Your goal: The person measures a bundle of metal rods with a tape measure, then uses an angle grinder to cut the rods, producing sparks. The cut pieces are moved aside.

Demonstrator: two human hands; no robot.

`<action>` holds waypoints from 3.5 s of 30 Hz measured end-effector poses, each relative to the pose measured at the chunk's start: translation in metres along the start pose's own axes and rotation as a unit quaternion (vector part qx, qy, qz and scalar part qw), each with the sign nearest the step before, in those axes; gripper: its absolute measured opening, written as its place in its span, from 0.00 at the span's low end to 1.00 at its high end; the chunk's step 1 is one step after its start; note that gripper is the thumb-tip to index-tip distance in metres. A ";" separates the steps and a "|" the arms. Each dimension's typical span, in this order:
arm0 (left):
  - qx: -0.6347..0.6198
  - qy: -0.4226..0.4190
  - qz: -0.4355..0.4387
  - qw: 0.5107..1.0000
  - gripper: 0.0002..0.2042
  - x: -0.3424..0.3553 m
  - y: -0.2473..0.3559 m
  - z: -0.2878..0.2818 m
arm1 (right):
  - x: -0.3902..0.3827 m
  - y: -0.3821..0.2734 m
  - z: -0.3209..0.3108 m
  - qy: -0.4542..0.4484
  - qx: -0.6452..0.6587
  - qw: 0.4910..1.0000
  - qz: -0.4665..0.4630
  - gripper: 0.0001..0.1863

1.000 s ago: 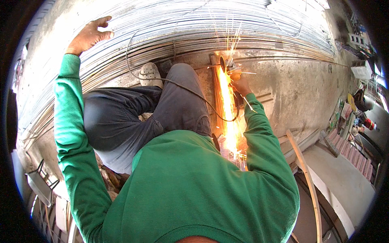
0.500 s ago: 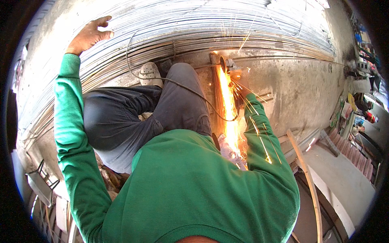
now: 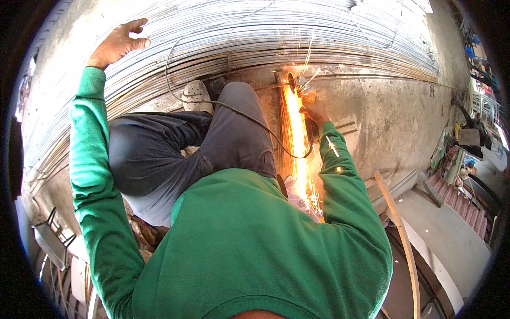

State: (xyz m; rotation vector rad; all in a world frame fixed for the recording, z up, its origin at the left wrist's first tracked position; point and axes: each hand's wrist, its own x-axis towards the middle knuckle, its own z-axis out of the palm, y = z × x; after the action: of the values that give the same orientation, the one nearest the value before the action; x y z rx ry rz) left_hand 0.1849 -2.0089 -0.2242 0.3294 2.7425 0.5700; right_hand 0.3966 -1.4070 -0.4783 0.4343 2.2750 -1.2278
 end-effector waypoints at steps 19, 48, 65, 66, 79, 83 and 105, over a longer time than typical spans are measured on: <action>-0.003 0.003 -0.001 1.000 0.38 -0.003 -0.004 -0.002 | -0.002 0.000 0.000 0.007 0.002 1.000 -0.010 0.16; -0.011 -0.005 0.006 1.000 0.40 -0.002 -0.001 -0.003 | 0.001 0.003 0.000 0.012 -0.029 0.999 -0.041 0.18; -0.013 0.002 -0.002 1.000 0.41 -0.001 -0.003 -0.002 | 0.009 0.015 0.002 -0.003 -0.170 0.981 -0.088 0.21; -0.014 0.003 -0.008 1.000 0.42 -0.003 -0.005 -0.002 | 0.010 0.012 0.006 0.000 -0.147 0.989 -0.027 0.22; 0.000 0.009 -0.002 1.000 0.40 -0.002 -0.002 -0.002 | 0.012 0.016 0.002 0.018 -0.100 0.992 -0.071 0.20; -0.009 0.006 0.000 1.000 0.40 -0.002 0.000 -0.004 | 0.017 0.012 0.001 0.021 -0.101 0.992 -0.068 0.20; -0.001 0.010 0.008 1.000 0.41 -0.002 -0.004 -0.001 | 0.003 0.023 0.000 0.019 -0.208 0.973 -0.101 0.18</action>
State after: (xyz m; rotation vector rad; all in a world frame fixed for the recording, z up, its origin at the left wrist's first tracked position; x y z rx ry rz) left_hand 0.1863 -2.0134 -0.2249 0.3478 2.7603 0.5831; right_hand 0.4063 -1.3944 -0.4957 0.0721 2.5721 -0.7993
